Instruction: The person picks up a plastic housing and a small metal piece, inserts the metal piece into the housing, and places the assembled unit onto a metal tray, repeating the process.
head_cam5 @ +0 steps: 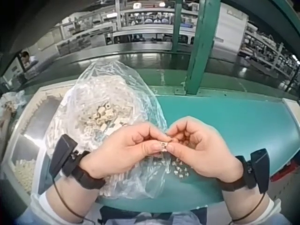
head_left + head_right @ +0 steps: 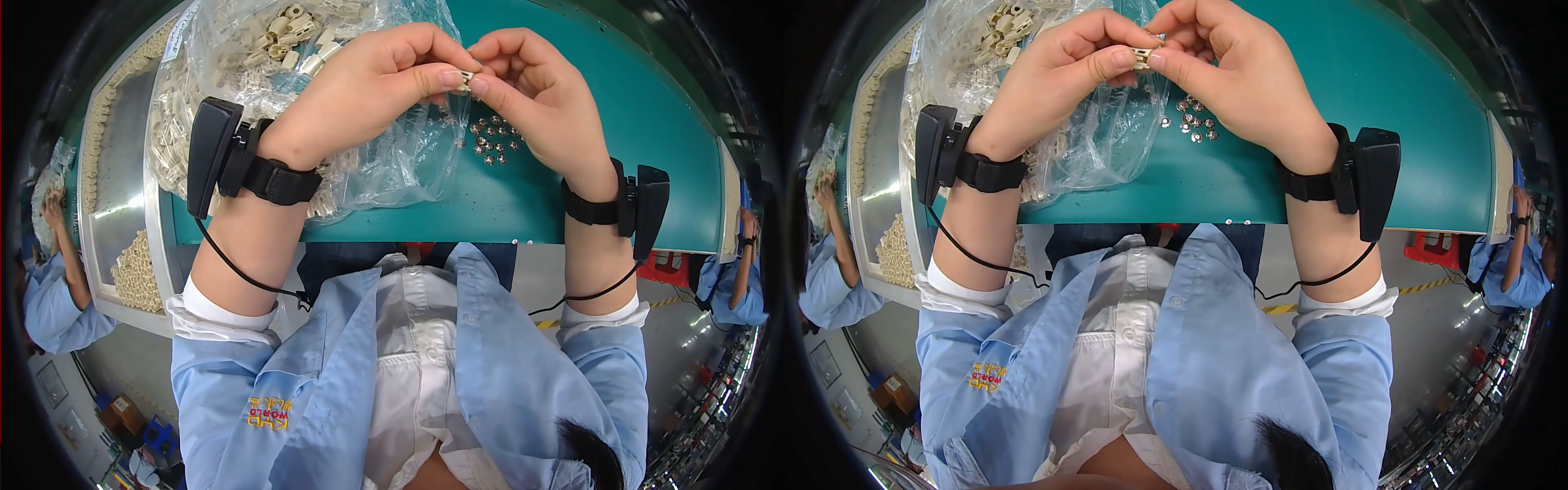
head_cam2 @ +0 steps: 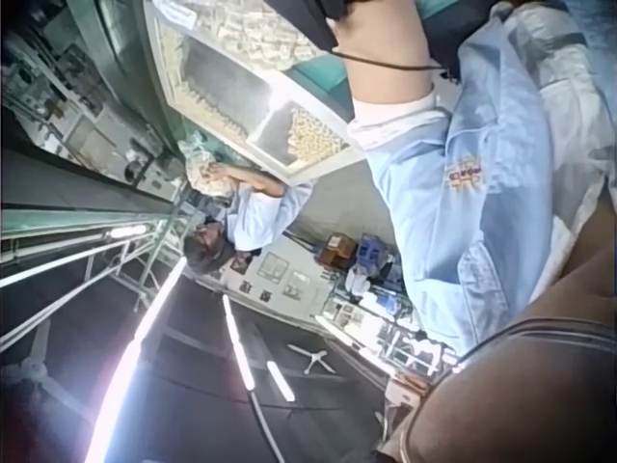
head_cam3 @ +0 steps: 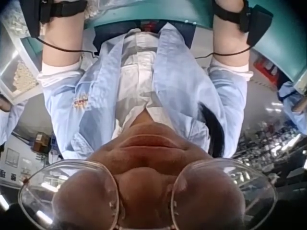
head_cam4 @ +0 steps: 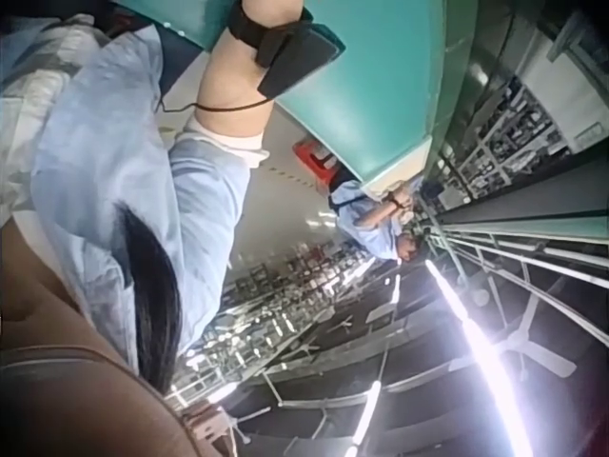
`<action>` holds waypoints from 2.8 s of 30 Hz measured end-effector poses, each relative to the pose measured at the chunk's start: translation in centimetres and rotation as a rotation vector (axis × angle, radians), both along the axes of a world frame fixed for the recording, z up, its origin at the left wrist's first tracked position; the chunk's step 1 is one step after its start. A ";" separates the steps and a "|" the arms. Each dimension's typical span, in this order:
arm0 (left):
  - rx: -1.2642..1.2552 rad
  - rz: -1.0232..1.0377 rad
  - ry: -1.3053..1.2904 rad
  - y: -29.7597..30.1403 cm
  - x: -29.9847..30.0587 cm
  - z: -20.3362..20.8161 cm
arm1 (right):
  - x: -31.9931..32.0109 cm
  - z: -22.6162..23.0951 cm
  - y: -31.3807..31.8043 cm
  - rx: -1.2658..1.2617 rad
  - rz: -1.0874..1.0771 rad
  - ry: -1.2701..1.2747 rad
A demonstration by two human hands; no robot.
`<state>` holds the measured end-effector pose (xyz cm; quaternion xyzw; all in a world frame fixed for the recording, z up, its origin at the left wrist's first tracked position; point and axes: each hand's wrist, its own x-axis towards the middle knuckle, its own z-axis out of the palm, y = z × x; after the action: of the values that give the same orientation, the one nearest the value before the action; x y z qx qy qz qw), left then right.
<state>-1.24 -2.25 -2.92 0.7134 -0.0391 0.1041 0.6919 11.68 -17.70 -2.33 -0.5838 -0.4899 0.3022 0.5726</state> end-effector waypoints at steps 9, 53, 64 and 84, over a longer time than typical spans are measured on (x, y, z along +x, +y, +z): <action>-0.144 -0.058 0.004 0.0 -0.2 -0.2 | 0.4 0.2 -0.6 -0.143 0.065 0.049; -0.035 0.079 0.017 0.1 0.0 -0.7 | -1.1 -0.7 0.3 -0.084 -0.017 0.026; -0.440 -0.152 0.000 0.2 -0.3 0.6 | -1.5 0.1 0.1 0.220 -0.080 -0.276; 0.106 0.340 -0.059 1.7 -0.3 0.0 | 0.4 -0.6 1.9 0.182 -0.328 -0.231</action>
<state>-1.53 -0.60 -2.96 0.7418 0.0563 0.2383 0.6243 12.10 -15.84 -2.94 -0.6323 -0.4759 0.0905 0.6045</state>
